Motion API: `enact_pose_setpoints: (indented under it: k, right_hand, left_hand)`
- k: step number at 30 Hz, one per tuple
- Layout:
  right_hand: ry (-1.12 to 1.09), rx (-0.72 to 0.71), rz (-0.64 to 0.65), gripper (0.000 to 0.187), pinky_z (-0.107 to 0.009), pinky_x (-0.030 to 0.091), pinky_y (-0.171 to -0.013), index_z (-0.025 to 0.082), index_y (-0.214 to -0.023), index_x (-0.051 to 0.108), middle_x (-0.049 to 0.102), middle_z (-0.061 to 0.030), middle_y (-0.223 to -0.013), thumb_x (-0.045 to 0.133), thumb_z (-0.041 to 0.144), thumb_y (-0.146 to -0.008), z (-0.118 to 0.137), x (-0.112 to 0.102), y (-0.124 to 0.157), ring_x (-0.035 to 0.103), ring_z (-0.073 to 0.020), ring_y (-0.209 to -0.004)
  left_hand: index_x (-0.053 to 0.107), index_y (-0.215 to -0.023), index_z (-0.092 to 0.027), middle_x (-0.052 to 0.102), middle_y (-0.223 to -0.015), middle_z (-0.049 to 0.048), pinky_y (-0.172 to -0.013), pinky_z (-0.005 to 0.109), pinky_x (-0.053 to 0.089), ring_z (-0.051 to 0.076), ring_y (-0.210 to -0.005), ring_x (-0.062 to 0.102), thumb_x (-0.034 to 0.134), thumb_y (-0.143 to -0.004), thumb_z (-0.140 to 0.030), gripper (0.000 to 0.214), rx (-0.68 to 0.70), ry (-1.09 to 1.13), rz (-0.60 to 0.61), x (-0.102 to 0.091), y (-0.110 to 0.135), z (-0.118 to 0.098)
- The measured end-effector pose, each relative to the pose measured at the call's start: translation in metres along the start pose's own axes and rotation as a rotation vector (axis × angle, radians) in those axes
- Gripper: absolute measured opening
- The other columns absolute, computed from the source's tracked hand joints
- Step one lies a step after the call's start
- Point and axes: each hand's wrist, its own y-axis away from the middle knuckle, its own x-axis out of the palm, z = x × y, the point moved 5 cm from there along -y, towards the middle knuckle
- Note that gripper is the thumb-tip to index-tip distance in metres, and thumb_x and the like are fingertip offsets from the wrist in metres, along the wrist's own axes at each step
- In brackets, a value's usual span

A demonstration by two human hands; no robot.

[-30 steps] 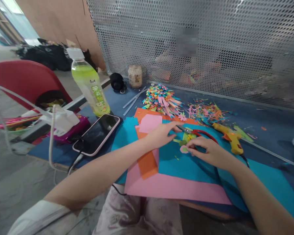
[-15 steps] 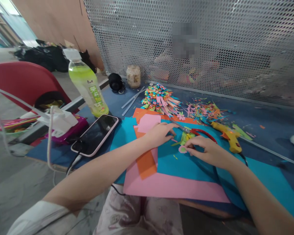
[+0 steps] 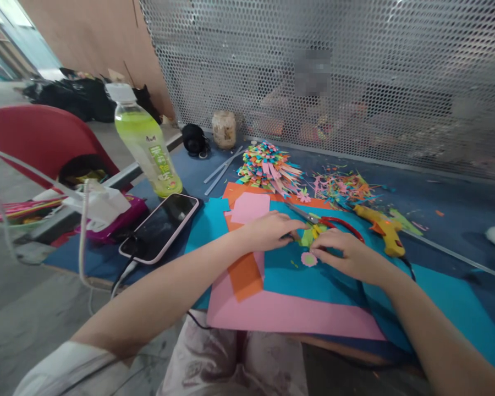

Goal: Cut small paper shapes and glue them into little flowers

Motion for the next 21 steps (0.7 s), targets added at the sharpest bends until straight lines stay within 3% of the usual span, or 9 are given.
enact_pose_setpoints:
  k: [3,8,11,15,21]
  right_hand:
    - [0.010,0.006,-0.139,0.018,-0.031,0.045,-0.070,0.021,-0.082,0.062,0.066,-0.0038,-0.082,0.047,0.029,-0.086,-0.004,-0.006,0.000,0.060,-0.0178,-0.077]
    - [0.088,0.167,-0.403,0.015,-0.032,0.046,-0.071,0.020,-0.090,0.057,0.062,-0.0061,-0.086,0.048,0.029,-0.084,-0.033,-0.018,0.003,0.059,-0.0191,-0.078]
    - [0.263,0.211,-0.372,0.024,-0.037,0.046,-0.072,0.016,-0.093,0.056,0.060,-0.0106,-0.089,0.057,0.031,-0.075,-0.048,-0.015,0.003,0.057,-0.0247,-0.082]
    - [0.357,0.223,-0.345,0.025,-0.038,0.045,-0.074,0.017,-0.094,0.054,0.060,-0.0107,-0.091,0.054,0.023,-0.070,-0.055,-0.008,0.004,0.056,-0.0260,-0.084]
    - [0.379,0.330,-0.333,0.032,-0.043,0.044,-0.079,0.018,-0.095,0.049,0.058,-0.0127,-0.096,0.055,0.024,-0.064,-0.058,-0.009,0.007,0.055,-0.0302,-0.092]
  left_hand:
    - [0.047,-0.122,-0.016,0.068,-0.098,0.0068,-0.081,0.028,0.044,0.018,-0.093,0.058,0.046,-0.080,-0.009,0.042,-0.020,0.014,0.000,0.002,-0.001,0.000]
    - [0.043,-0.128,-0.016,0.067,-0.096,0.0084,-0.078,0.029,0.045,0.020,-0.093,0.058,0.049,-0.083,-0.017,0.045,-0.024,-0.008,-0.004,0.002,0.000,-0.003]
    - [0.039,-0.131,-0.016,0.066,-0.096,0.0104,-0.077,0.030,0.046,0.021,-0.095,0.057,0.056,-0.081,-0.025,0.053,-0.009,-0.086,0.007,0.003,0.000,-0.005]
    - [0.042,-0.129,-0.015,0.065,-0.095,0.0107,-0.076,0.029,0.045,0.021,-0.095,0.058,0.050,-0.085,-0.030,0.047,-0.013,-0.230,-0.005,0.006,-0.002,-0.010]
    - [0.054,-0.115,-0.016,0.067,-0.085,0.0095,-0.075,0.032,0.043,0.020,-0.087,0.061,0.038,-0.089,-0.020,0.031,0.029,-0.399,-0.101,0.010,-0.003,-0.016]
